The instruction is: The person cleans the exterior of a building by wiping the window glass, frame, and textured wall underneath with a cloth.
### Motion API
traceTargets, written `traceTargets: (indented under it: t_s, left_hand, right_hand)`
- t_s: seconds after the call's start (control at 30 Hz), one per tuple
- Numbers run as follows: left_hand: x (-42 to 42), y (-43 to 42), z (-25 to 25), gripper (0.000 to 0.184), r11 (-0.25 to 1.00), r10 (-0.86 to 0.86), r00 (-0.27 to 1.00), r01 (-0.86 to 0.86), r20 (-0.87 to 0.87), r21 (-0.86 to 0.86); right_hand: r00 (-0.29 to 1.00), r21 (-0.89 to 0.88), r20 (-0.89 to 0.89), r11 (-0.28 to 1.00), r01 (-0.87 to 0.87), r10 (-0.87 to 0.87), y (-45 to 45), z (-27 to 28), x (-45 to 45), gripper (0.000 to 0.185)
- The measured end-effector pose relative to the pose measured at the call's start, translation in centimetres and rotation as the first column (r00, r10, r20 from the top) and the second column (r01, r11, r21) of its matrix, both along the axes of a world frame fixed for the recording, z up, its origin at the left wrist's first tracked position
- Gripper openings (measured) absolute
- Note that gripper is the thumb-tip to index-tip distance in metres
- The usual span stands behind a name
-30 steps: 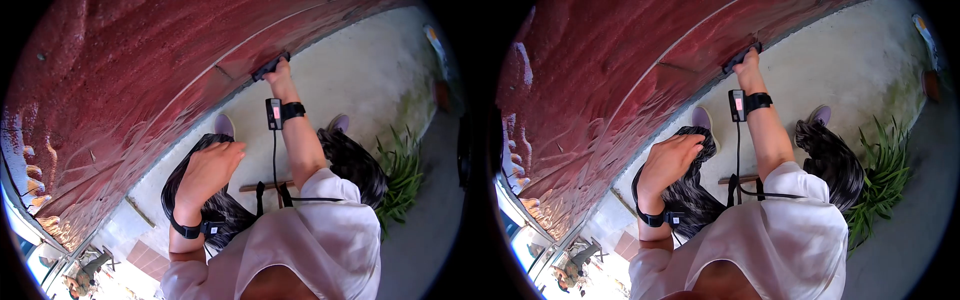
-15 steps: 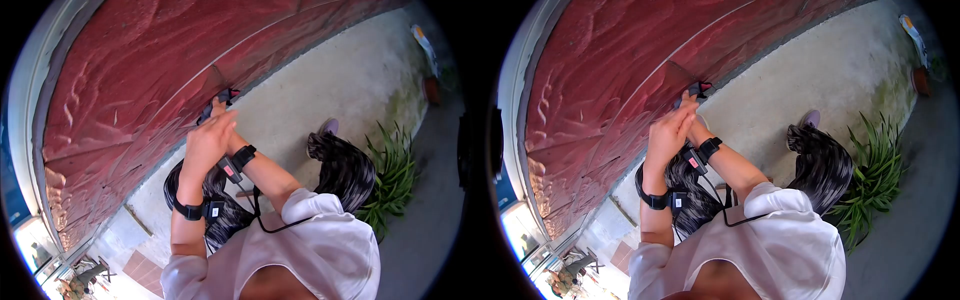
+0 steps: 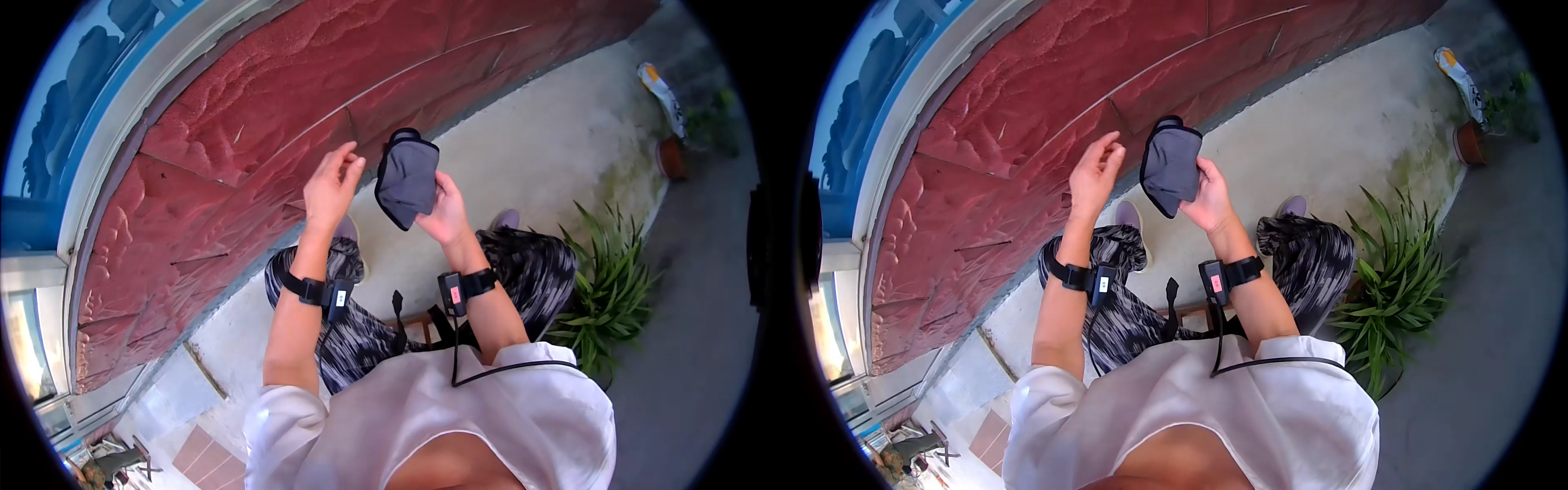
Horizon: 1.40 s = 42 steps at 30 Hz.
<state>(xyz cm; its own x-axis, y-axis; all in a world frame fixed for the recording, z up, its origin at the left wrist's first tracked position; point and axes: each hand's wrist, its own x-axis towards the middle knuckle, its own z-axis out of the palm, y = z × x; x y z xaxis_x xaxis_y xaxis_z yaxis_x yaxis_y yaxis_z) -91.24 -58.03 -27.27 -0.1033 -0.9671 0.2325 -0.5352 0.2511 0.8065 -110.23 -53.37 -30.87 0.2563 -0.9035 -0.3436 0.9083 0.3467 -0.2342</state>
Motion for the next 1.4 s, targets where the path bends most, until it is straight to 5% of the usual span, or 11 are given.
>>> traceTargets:
  t_s: [0.13, 0.27, 0.53, 0.67, 0.7, 0.77, 0.9, 1.1, 1.2, 1.27, 1.4]
  left_hand:
    - [-1.6, 0.7, -1.6, 0.047, 0.935, -0.233, 0.943, 0.284, -0.238, 0.211]
    - [-2.7, 2.9, 0.0, 0.045, 0.7, -0.085, 0.791, 0.48, -0.605, 0.529]
    - [-5.4, 5.0, 0.1, 0.013, 0.841, 0.078, 0.687, 0.344, -0.723, 0.418]
    - [-6.9, 4.9, -0.9, 0.014, 0.979, -0.045, 0.842, 0.146, -0.538, 0.146]
    - [-7.2, 5.2, 0.0, 0.014, 0.997, -0.016, 0.944, 0.038, -0.328, 0.063]
    - [-7.7, 5.3, 1.5, 0.017, 0.951, 0.113, 0.989, -0.079, 0.096, -0.298]
    - [-7.8, 5.3, 1.8, 0.019, 0.976, -0.036, 0.94, 0.107, 0.34, -0.192]
    - [-9.5, 6.0, 0.6, 0.02, 0.986, -0.143, 0.951, 0.162, 0.275, -0.047]
    - [-11.4, 8.0, -0.9, 0.025, 0.951, -0.284, 0.946, 0.256, 0.16, 0.173]
    - [-11.2, 9.1, -1.9, 0.033, 0.937, -0.329, 0.942, 0.317, 0.067, 0.145]
    - [-9.6, 11.0, 4.2, 0.05, 0.855, -0.487, 0.839, 0.403, 0.243, 0.327]
  right_hand:
    - [1.0, -0.095, -0.02, 0.995, 0.007, -0.009, 1.6, 0.9, -0.5, 0.037]
    - [0.986, -0.089, -0.154, 0.995, 0.043, -0.056, 3.1, 2.3, -0.9, 0.042]
    - [0.88, -0.167, -0.474, 0.979, -0.12, 0.027, 5.4, 1.8, -3.3, 0.039]
    - [0.874, -0.109, -0.481, 0.985, -0.137, 0.068, 6.0, 1.2, -4.5, 0.038]
    - [0.874, -0.119, -0.483, 0.985, -0.126, 0.054, 6.0, 1.1, -4.8, 0.038]
    - [0.624, 0.006, -0.781, 0.999, -0.048, 0.035, 6.2, 0.3, -4.9, 0.039]
    - [0.55, -0.169, -0.805, 0.975, 0.143, -0.22, 5.8, -0.5, -6.6, 0.041]
    - [0.638, -0.02, -0.769, 0.996, -0.087, 0.04, 7.9, 1.9, -5.6, 0.053]
    - [0.819, 0.028, -0.564, 0.994, -0.11, 0.106, 8.1, 1.6, -4.7, 0.043]
    - [0.929, 0.029, -0.365, 0.997, 0.078, -0.062, 7.8, -0.1, -3.4, 0.037]
    - [0.991, 0.047, -0.135, 0.999, 0.014, -0.007, 8.0, -2.6, -3.8, 0.044]
